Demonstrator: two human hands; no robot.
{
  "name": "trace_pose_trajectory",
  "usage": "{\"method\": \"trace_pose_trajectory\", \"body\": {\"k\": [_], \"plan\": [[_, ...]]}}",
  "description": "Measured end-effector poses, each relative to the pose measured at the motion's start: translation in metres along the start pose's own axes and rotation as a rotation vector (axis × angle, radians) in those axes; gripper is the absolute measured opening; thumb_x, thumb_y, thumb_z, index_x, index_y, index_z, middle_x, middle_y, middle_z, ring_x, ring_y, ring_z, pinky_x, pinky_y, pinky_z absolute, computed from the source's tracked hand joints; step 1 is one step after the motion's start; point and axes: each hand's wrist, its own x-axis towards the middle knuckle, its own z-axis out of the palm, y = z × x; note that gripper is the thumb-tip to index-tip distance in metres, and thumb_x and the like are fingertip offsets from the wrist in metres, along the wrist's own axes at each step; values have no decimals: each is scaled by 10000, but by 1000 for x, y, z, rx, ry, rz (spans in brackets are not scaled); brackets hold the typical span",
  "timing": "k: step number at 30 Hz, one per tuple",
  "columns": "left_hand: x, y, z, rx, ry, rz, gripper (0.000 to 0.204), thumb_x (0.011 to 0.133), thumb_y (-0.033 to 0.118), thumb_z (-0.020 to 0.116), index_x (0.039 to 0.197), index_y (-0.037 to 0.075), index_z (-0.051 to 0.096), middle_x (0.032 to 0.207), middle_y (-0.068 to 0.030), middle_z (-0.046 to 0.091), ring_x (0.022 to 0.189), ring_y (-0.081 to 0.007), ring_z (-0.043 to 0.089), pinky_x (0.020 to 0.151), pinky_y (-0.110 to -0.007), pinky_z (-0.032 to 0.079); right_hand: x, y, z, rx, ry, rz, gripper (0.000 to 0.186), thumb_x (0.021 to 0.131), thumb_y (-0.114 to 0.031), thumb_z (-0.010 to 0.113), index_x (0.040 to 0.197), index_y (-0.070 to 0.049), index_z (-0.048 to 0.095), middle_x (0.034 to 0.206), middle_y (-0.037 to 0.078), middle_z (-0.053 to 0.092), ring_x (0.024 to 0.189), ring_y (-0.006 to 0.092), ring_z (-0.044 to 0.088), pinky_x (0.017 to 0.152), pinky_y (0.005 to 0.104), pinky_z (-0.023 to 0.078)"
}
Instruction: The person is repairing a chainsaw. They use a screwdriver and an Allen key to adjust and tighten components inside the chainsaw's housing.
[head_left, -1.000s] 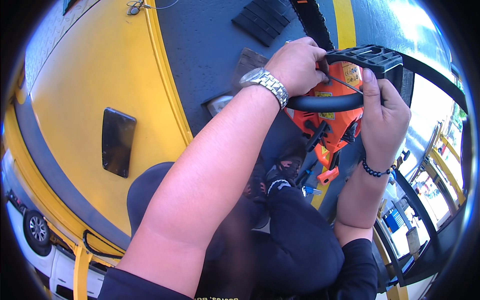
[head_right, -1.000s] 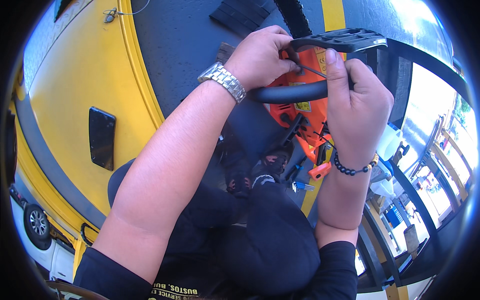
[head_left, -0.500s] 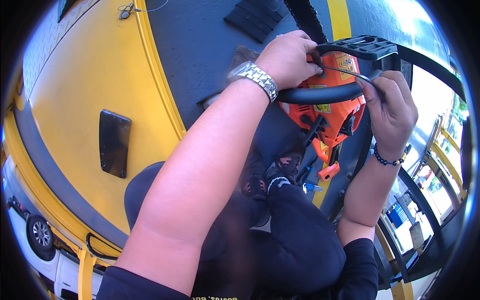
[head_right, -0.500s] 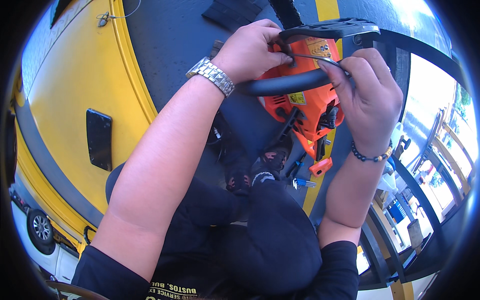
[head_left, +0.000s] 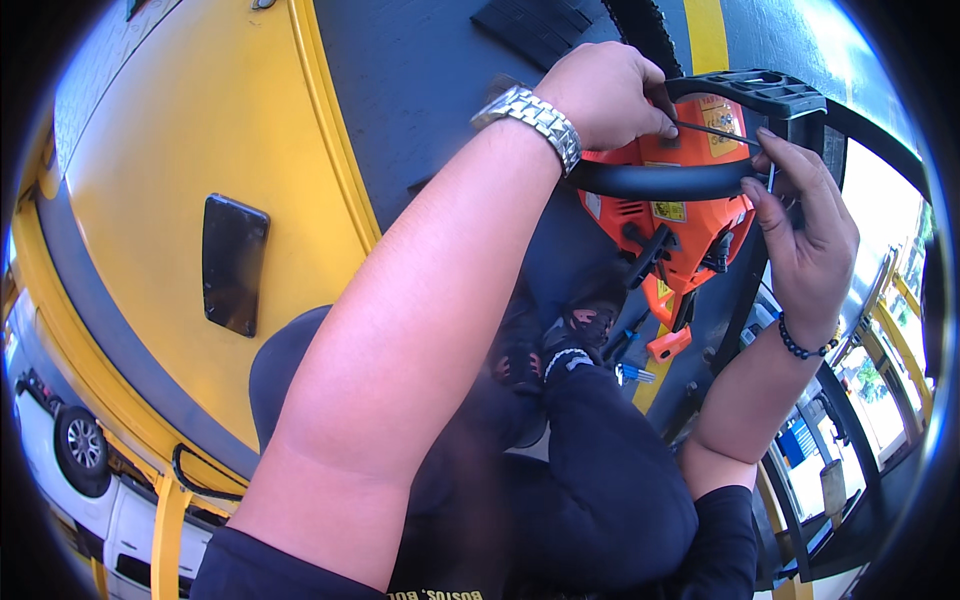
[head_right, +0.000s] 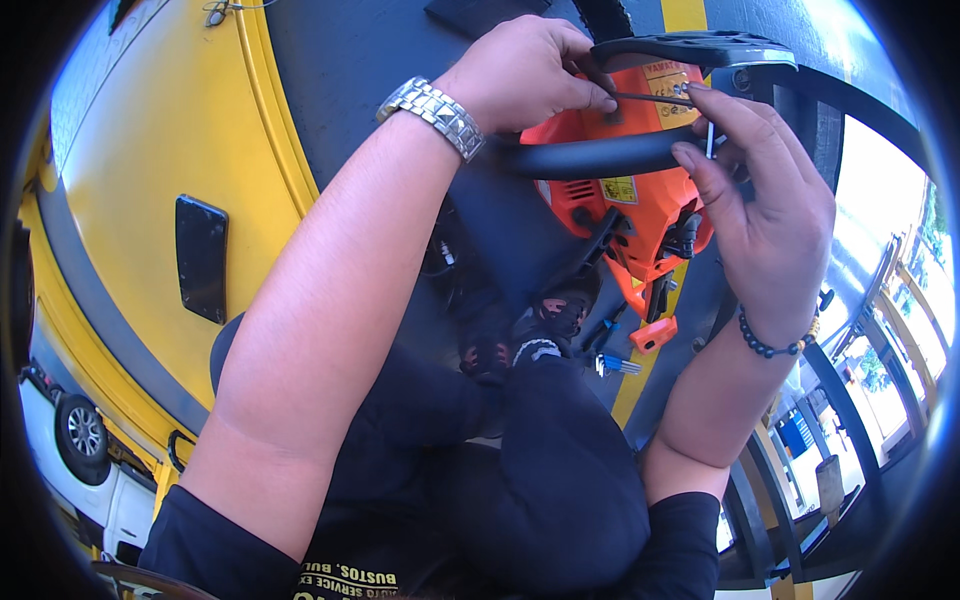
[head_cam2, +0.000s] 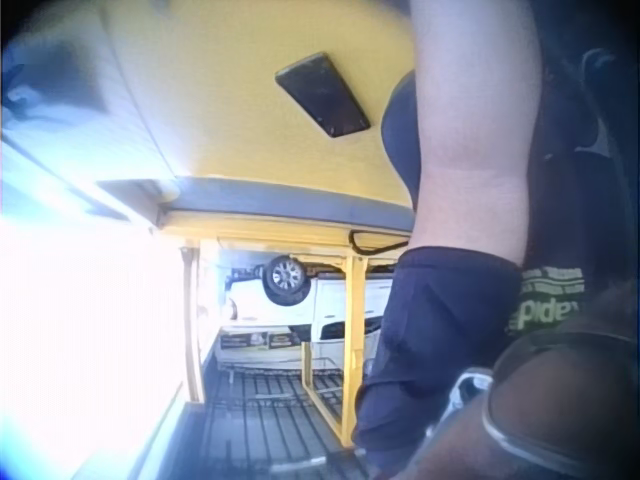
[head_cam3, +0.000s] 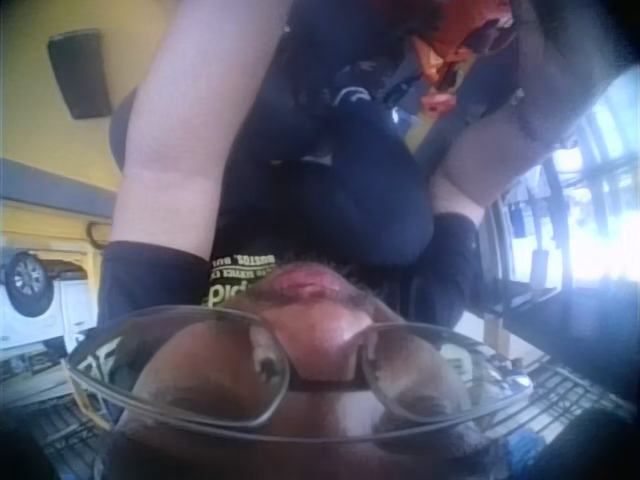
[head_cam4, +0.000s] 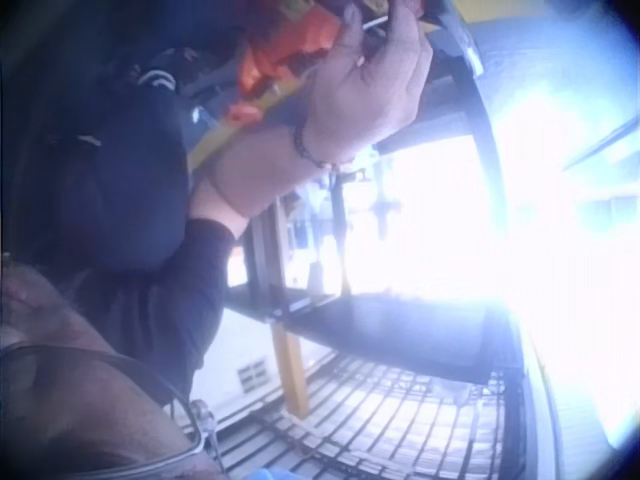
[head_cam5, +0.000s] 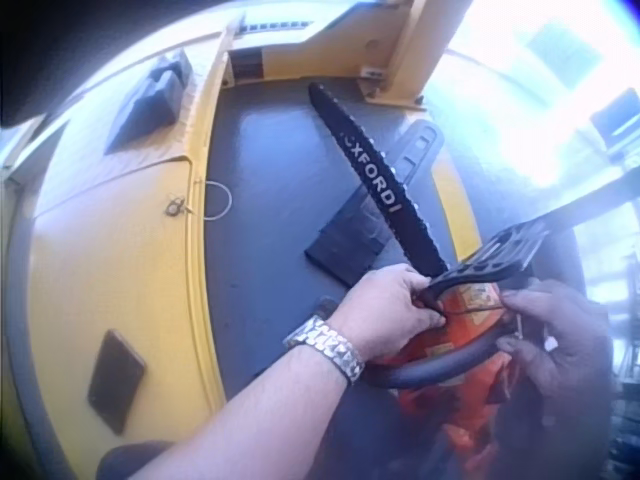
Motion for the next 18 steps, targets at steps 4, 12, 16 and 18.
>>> {"method": "trace_pose_trajectory", "body": {"k": [4, 12, 16, 18], "plan": [[5, 16, -23, 258, -33, -113, 289, 902, 270, 752, 1166, 157, 782, 1059, -92, 777, 952, -241, 746, 869, -365, 596, 4, 7, 7, -29, 103, -8, 271, 825, -103, 844, 1032, 21, 719, 860, 63, 655, 700, 113, 594, 626, 256, 469], [-17, 50, -69, 454, -10, -136, 207, 845, 107, 604, 921, 2, 765, 966, -268, 727, 970, -392, 720, 882, -470, 573, 9, -16, 35, 45, 257, 581, 413, 939, -439, 754, 918, -28, 727, 685, -5, 586, 660, 67, 516, 602, 214, 394], [-29, 78, -67, 561, -63, -145, 206, 839, 100, 598, 891, -24, 754, 912, -259, 724, 920, -375, 725, 851, -452, 577, 9, -13, 22, 258, 197, 620, 355, 978, -365, 714, 982, -10, 729, 730, 3, 634, 665, 61, 547, 596, 217, 413], [-36, 92, -65, 539, -134, -86, 196, 840, 110, 615, 896, -19, 752, 889, -237, 721, 885, -350, 720, 826, -432, 571, 12, -13, 14, 183, 165, 715, 244, 1015, -239, 652, 1055, -7, 718, 776, 11, 676, 671, 60, 579, 602, 218, 447]]}}
